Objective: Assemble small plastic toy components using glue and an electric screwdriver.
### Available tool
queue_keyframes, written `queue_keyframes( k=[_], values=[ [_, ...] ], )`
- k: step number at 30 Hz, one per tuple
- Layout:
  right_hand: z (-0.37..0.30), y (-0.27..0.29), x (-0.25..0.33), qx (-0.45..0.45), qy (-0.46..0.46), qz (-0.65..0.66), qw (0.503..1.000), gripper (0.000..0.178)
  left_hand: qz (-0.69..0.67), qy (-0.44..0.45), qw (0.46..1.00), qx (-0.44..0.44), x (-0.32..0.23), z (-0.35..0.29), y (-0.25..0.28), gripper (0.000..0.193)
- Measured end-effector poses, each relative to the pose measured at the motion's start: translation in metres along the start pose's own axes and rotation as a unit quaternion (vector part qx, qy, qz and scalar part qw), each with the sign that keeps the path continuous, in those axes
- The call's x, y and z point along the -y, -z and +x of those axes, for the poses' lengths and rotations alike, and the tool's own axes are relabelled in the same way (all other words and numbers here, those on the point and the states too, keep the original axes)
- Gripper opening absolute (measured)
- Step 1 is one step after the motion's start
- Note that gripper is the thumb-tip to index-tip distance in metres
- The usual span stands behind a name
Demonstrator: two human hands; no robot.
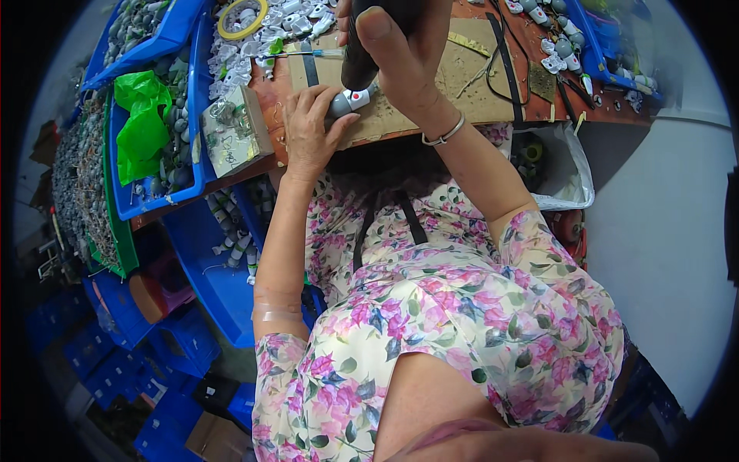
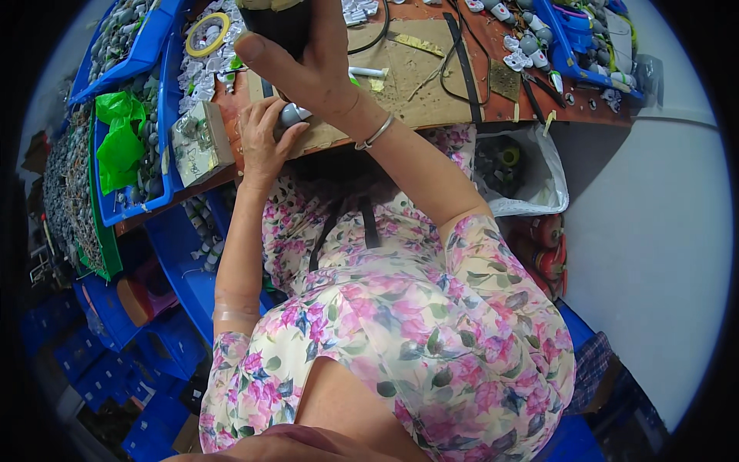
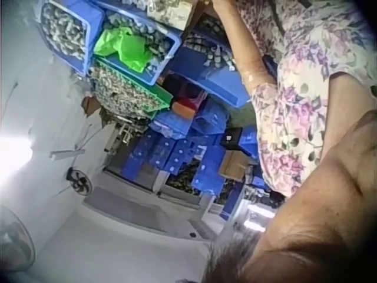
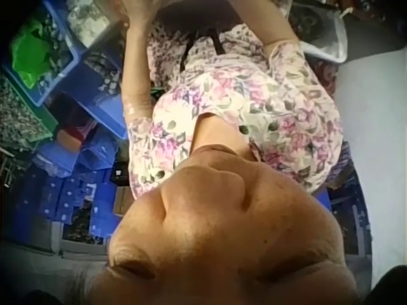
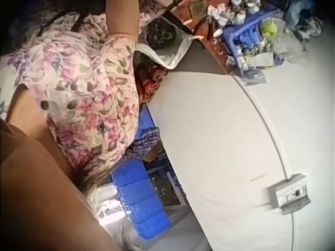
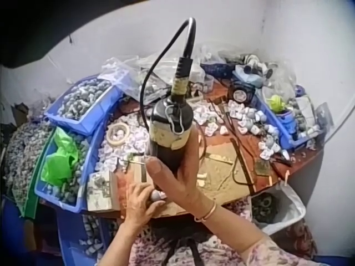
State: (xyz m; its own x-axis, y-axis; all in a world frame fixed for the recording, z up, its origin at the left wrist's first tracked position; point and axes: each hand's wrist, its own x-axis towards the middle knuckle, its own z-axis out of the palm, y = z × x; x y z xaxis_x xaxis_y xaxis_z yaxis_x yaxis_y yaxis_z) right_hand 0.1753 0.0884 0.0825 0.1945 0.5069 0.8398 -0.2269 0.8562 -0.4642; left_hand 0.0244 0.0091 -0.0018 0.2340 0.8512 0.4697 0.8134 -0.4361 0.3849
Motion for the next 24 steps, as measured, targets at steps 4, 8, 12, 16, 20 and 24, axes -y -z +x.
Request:
queue_keyframes(
  k=[4,8,12,16,20,24],
  values=[
    [-0.001,0.006,-0.002,0.120,0.067,-0.002,0.991,0.082,-0.003,0.001,1.000,0.000,0.002,-0.002,0.000,0.042],
    [-0.004,-0.010,0.023,0.009,-0.088,0.124,0.988,0.083,-0.016,-0.008,1.000,-0.002,0.001,-0.001,0.000,0.043],
    [-0.004,-0.009,0.028,0.031,-0.108,0.147,0.983,0.080,-0.014,0.008,1.000,0.005,0.003,-0.002,0.001,0.044],
    [-0.004,-0.019,0.028,-0.076,-0.106,0.134,0.982,0.084,-0.025,0.011,0.999,-0.041,-0.005,0.003,0.002,0.043],
    [0.004,-0.015,0.043,-0.066,-0.170,0.152,0.971,0.083,-0.056,0.019,0.996,-0.065,-0.005,0.008,0.003,0.031],
    [0.007,-0.012,0.047,-0.035,-0.171,0.153,0.973,0.082,-0.074,0.010,0.994,-0.078,-0.005,0.009,0.001,0.015]
  ],
)
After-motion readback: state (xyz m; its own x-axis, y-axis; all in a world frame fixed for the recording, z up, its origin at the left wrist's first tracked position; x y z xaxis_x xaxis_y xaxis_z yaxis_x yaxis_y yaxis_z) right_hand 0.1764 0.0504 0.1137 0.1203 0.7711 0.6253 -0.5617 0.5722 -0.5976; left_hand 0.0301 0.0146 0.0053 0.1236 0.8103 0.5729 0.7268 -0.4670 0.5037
